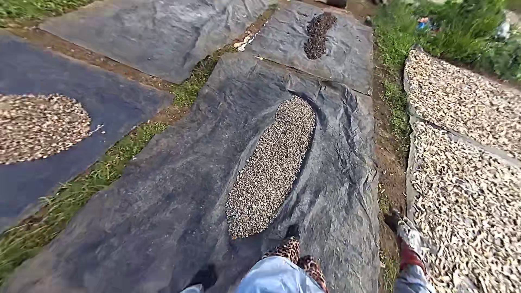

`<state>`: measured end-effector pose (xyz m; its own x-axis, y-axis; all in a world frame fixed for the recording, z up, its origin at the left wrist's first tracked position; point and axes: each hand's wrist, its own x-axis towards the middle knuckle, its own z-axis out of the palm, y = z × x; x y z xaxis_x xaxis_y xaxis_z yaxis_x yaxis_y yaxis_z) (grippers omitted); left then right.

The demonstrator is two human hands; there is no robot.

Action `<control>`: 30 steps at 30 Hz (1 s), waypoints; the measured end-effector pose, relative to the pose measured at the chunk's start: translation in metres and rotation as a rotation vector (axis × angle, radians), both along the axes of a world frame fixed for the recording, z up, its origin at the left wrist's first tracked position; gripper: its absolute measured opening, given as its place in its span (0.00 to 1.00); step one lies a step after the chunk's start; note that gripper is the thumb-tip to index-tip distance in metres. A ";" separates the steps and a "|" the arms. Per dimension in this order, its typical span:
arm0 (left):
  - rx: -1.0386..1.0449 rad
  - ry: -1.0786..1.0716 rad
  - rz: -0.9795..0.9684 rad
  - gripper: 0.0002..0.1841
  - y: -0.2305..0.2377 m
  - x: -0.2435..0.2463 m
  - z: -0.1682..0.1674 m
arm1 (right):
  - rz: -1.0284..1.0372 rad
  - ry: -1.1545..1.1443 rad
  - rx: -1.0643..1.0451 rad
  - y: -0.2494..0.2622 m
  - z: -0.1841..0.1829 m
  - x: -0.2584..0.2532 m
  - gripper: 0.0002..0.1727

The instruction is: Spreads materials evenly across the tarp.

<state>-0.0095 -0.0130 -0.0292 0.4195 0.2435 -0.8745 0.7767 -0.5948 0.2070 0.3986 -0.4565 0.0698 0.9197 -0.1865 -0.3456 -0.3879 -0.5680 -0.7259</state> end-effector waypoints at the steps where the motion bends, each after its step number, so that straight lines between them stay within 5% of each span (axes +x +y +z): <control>1: -0.046 -0.016 0.046 0.26 -0.008 0.023 -0.011 | 0.106 0.098 -0.038 0.007 -0.025 0.008 0.25; 6: 0.091 -0.451 0.327 0.24 -0.046 0.148 -0.044 | 0.743 0.593 -0.195 0.086 -0.145 0.033 0.25; 10: 0.176 -0.425 0.523 0.26 -0.078 0.192 -0.072 | 1.278 0.647 -0.438 0.153 -0.199 0.063 0.27; 13: 0.213 -0.356 0.809 0.32 -0.090 0.197 -0.134 | 1.605 0.535 -0.552 0.239 -0.262 0.096 0.31; 15: 0.244 -0.268 0.947 0.35 -0.088 0.197 -0.205 | 1.636 0.461 -0.558 0.292 -0.332 0.118 0.35; 19: 0.235 -0.013 0.963 0.43 -0.072 0.202 -0.345 | 1.616 0.410 -0.632 0.374 -0.413 0.131 0.37; 24: 0.478 -0.154 0.877 0.45 -0.004 0.223 -0.495 | 1.595 0.181 -0.658 0.469 -0.593 0.151 0.50; 27: 0.490 -0.294 0.759 0.45 0.030 0.220 -0.586 | 1.594 0.072 -0.618 0.499 -0.677 0.139 0.41; 30: 0.576 -0.414 0.659 0.44 0.054 0.204 -0.648 | 1.475 0.129 -0.569 0.495 -0.719 0.085 0.30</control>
